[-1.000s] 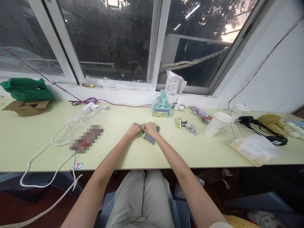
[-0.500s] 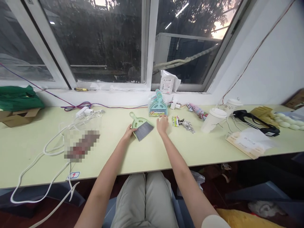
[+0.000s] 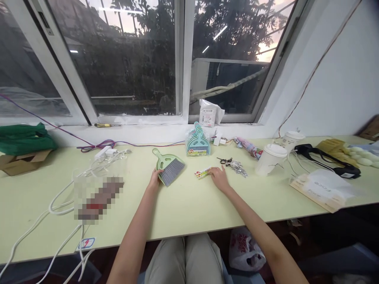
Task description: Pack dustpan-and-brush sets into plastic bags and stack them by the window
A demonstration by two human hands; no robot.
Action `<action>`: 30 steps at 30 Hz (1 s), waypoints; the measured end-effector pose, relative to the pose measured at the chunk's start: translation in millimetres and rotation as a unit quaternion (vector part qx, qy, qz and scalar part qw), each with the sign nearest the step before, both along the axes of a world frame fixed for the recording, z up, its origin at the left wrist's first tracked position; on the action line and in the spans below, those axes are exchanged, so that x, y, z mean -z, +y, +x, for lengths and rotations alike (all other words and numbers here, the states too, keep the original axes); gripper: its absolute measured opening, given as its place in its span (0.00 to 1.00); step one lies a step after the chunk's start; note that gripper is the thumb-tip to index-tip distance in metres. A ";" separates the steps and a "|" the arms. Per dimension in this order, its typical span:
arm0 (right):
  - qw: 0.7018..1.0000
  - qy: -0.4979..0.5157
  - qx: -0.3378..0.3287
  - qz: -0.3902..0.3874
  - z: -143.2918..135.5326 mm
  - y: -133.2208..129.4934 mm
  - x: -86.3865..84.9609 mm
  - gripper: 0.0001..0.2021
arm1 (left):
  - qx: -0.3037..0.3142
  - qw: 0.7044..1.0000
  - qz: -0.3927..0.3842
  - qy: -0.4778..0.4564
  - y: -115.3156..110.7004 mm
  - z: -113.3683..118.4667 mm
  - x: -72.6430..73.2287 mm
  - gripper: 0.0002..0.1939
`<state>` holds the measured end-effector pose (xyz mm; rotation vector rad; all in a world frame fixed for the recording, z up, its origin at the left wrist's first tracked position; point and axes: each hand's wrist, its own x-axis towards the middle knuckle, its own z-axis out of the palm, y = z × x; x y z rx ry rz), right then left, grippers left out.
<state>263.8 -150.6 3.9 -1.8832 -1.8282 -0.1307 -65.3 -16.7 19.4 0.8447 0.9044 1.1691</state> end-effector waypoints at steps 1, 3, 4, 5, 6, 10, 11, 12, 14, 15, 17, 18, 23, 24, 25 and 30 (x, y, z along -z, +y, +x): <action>1.000 0.008 0.015 0.006 -7.9 -3.4 1.4 0.16 | -0.001 1.000 0.002 0.001 -0.2 0.5 0.4 0.19; 0.999 0.029 0.036 0.001 -21.2 -6.1 4.1 0.12 | 0.003 1.000 0.004 -0.001 -1.9 1.8 -0.1 0.20; 0.998 0.042 0.041 -0.006 -26.3 -5.5 5.2 0.11 | 0.006 1.000 0.003 -0.003 -3.3 2.6 -0.7 0.20; 0.997 0.057 0.043 -0.013 -30.7 -3.9 6.2 0.10 | 0.009 1.000 0.000 -0.004 -5.0 3.3 -1.5 0.21; 0.996 0.073 0.041 -0.016 -34.5 -1.7 7.1 0.09 | 0.011 1.000 -0.002 -0.005 -7.0 4.1 -2.4 0.22; 0.991 0.132 0.027 -0.004 -46.8 7.4 10.8 0.13 | 0.022 1.000 0.000 -0.015 -14.9 5.3 -4.2 0.22; 0.989 0.144 0.023 -0.006 -49.4 8.9 11.4 0.14 | 0.025 1.000 0.001 -0.018 -16.5 5.2 -4.2 0.22; 0.987 0.157 0.022 -0.012 -51.7 10.5 11.2 0.14 | 0.028 0.999 0.001 -0.021 -17.9 4.9 -3.9 0.23; 0.980 0.193 0.026 -0.028 -56.0 14.7 7.5 0.13 | 0.035 0.999 -0.006 -0.024 -19.7 4.2 -3.3 0.23; 0.974 0.222 0.033 -0.028 -58.6 18.0 3.4 0.12 | 0.039 0.999 -0.009 -0.023 -20.3 4.0 -3.0 0.24; 0.956 0.288 0.051 0.008 -66.3 27.3 -8.6 0.15 | 0.042 0.999 -0.018 -0.017 -21.2 4.5 -2.7 0.25; 0.946 0.318 0.056 0.042 -72.4 33.1 -15.8 0.18 | 0.041 0.999 -0.021 -0.014 -21.7 5.3 -2.6 0.25; 0.948 0.284 -0.011 0.140 -126.8 56.6 -35.9 0.22 | 0.046 0.998 -0.008 -0.038 -27.1 12.1 -1.0 0.24; 0.961 0.248 -0.031 0.115 -139.3 57.7 -34.0 0.21 | 0.052 0.997 -0.006 -0.047 -28.1 13.2 -0.3 0.23; 0.973 0.210 -0.049 0.082 -150.7 57.5 -30.2 0.20 | 0.058 0.997 -0.006 -0.055 -28.6 14.0 0.6 0.23; 0.992 0.105 -0.056 -0.046 -178.1 48.5 -4.4 0.22 | 0.055 0.998 0.007 -0.037 -23.0 14.9 5.4 0.29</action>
